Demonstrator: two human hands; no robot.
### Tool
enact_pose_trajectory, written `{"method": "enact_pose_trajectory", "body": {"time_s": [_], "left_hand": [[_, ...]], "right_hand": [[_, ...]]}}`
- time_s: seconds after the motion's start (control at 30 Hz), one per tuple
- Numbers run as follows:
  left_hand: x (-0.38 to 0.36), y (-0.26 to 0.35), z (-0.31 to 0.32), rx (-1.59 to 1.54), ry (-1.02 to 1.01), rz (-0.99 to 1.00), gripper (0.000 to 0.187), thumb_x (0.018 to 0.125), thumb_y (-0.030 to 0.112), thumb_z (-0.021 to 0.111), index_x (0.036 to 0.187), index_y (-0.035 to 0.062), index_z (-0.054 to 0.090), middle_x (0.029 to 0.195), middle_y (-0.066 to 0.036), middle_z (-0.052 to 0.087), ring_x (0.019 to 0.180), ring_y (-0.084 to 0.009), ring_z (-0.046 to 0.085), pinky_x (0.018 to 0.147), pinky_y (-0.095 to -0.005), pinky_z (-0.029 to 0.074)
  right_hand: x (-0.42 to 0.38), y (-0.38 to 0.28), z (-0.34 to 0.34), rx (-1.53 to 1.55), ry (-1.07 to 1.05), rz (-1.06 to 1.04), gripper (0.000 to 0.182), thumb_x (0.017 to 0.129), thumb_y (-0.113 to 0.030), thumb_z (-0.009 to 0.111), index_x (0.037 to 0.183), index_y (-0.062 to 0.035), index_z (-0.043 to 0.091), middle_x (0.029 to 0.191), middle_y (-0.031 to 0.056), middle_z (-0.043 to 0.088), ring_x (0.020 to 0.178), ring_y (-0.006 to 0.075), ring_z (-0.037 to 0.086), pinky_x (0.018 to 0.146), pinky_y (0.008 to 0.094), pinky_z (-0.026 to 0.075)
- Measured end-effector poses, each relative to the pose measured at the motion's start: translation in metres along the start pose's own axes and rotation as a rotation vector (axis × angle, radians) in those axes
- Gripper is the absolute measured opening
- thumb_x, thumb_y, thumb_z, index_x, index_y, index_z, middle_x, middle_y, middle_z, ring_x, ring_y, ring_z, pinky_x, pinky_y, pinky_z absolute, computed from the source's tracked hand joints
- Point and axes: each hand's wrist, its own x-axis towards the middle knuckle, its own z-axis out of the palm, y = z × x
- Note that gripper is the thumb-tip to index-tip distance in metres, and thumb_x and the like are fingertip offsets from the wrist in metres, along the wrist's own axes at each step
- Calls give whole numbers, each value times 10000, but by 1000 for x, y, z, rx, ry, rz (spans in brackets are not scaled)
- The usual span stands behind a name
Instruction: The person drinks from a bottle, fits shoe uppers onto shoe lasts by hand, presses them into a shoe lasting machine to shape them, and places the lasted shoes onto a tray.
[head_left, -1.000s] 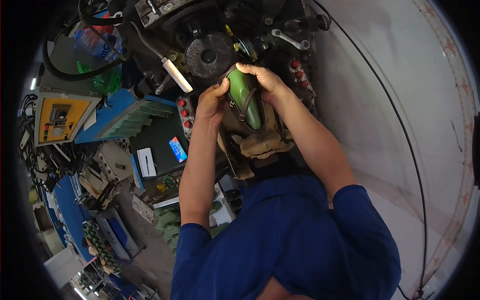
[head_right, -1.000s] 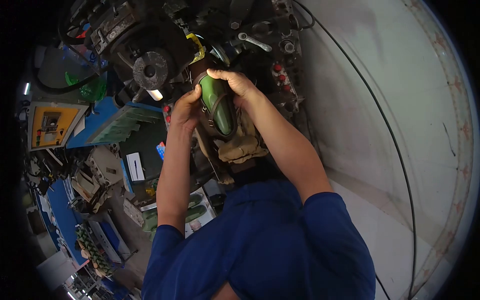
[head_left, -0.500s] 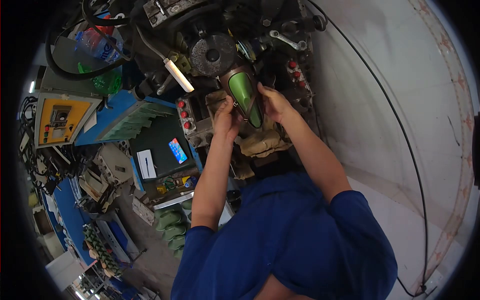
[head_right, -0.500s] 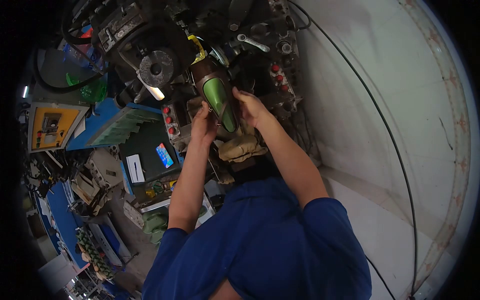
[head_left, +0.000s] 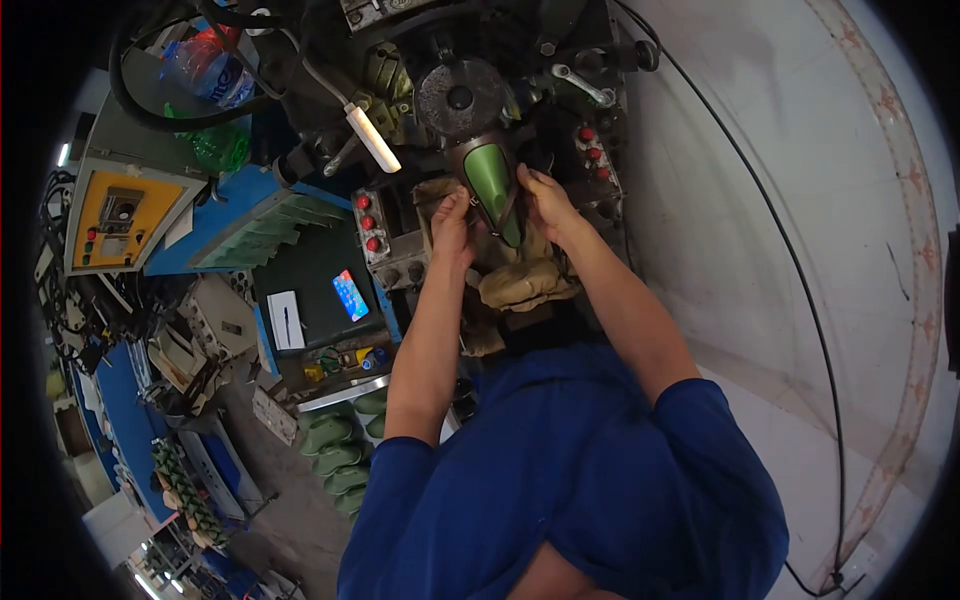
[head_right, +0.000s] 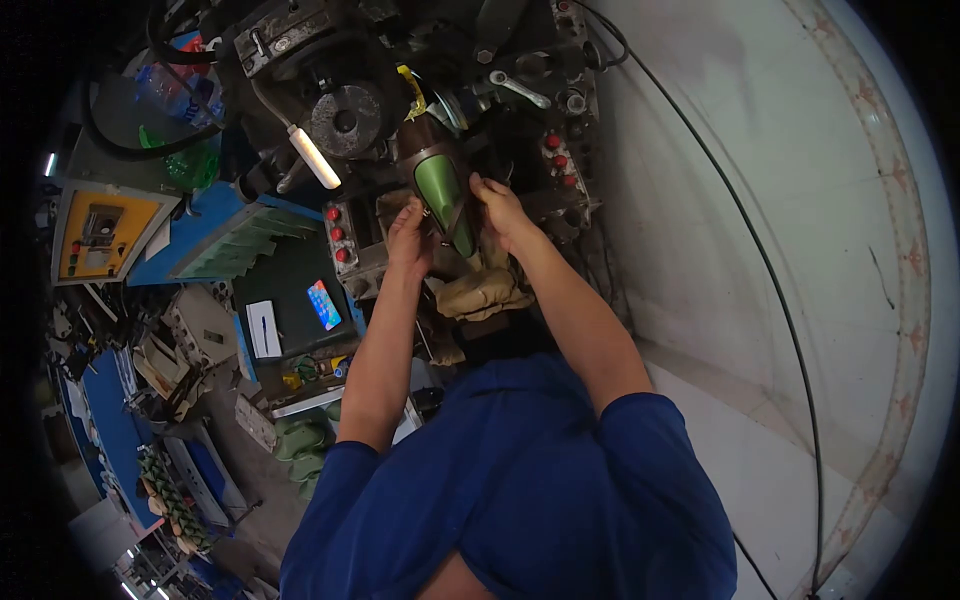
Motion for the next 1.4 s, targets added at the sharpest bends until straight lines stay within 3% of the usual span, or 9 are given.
{"method": "enact_pose_trajectory", "body": {"time_s": [0.13, 0.2, 0.37, 0.6, 0.67, 0.83, 1.0, 1.17, 1.4], "left_hand": [[-9, -16, -29, 593, 171, -91, 293, 1064, 388, 717, 1137, 104, 701, 944, -23, 755, 823, -180, 705, 727, -347, 576], [-7, -48, -79, 1975, 45, 103, 299, 1053, 318, 668, 1208, 63, 694, 1085, -127, 755, 967, -320, 720, 818, -446, 604], [-11, -100, -159, 2478, -242, 308, 332, 994, 220, 597, 1257, 41, 691, 1337, -237, 659, 1301, -434, 600, 1024, -492, 556], [30, -142, -211, 2487, -646, 74, 433, 1026, 306, 596, 1378, 72, 690, 1350, -204, 696, 1267, -415, 637, 1042, -469, 554], [12, -148, -217, 1495, -137, -276, 476, 1051, 386, 596, 1421, 98, 683, 1386, -202, 703, 1283, -336, 664, 1051, -441, 555], [-21, -211, -292, 551, -95, -405, 635, 1022, 404, 689, 1529, 42, 564, 1405, -236, 691, 1301, -281, 676, 1065, -408, 548], [-150, -206, -168, 1008, 199, -493, 821, 969, 257, 757, 1591, -108, 365, 1406, -249, 666, 1265, -331, 668, 1029, -429, 559], [-222, -216, -129, 737, 689, -139, 700, 872, 18, 716, 1548, 97, 552, 1382, -143, 664, 1170, -276, 695, 1006, -395, 553], [-353, -186, -112, 444, 615, -133, 808, 786, -16, 755, 1553, 67, 514, 1389, -135, 667, 1263, -276, 638, 987, -403, 563]], "right_hand": [[-14, 12, -5, -171, 189, -145, 400, 1097, -346, 683, 1363, -57, 606, 1173, 52, 730, 1087, 185, 684, 954, 357, 563], [-33, 18, -10, -580, 366, -393, 374, 1086, -259, 693, 1361, -28, 587, 1160, 62, 714, 1064, 165, 678, 924, 348, 567], [-112, 6, 16, -747, 386, -578, 402, 1062, -278, 706, 1342, -15, 589, 1147, 124, 713, 1032, 207, 691, 918, 381, 557], [-147, 19, 18, -1173, 305, -1013, 365, 1019, -200, 703, 1329, -45, 590, 1228, 161, 654, 1114, 365, 630, 1000, 475, 498], [-147, 23, 19, -1212, 287, -1049, 379, 1011, -197, 708, 1335, -46, 585, 1262, 168, 635, 1138, 378, 614, 1016, 487, 481], [-138, 20, 20, -1306, 231, -1264, 414, 989, -216, 731, 1339, -50, 585, 1322, 162, 584, 1181, 387, 583, 1030, 504, 453], [-138, 19, 24, -1401, 157, -1367, 350, 991, -212, 724, 1283, -39, 637, 1327, 150, 581, 1195, 363, 574, 1027, 491, 452], [-138, 14, 23, -1451, 98, -1440, 334, 1003, -222, 712, 1278, -47, 639, 1329, 147, 582, 1188, 365, 579, 1020, 493, 458], [-140, 15, 24, -1407, 64, -1471, 288, 1037, -279, 685, 1260, -99, 650, 1299, 113, 602, 1168, 349, 602, 984, 489, 472]]}}
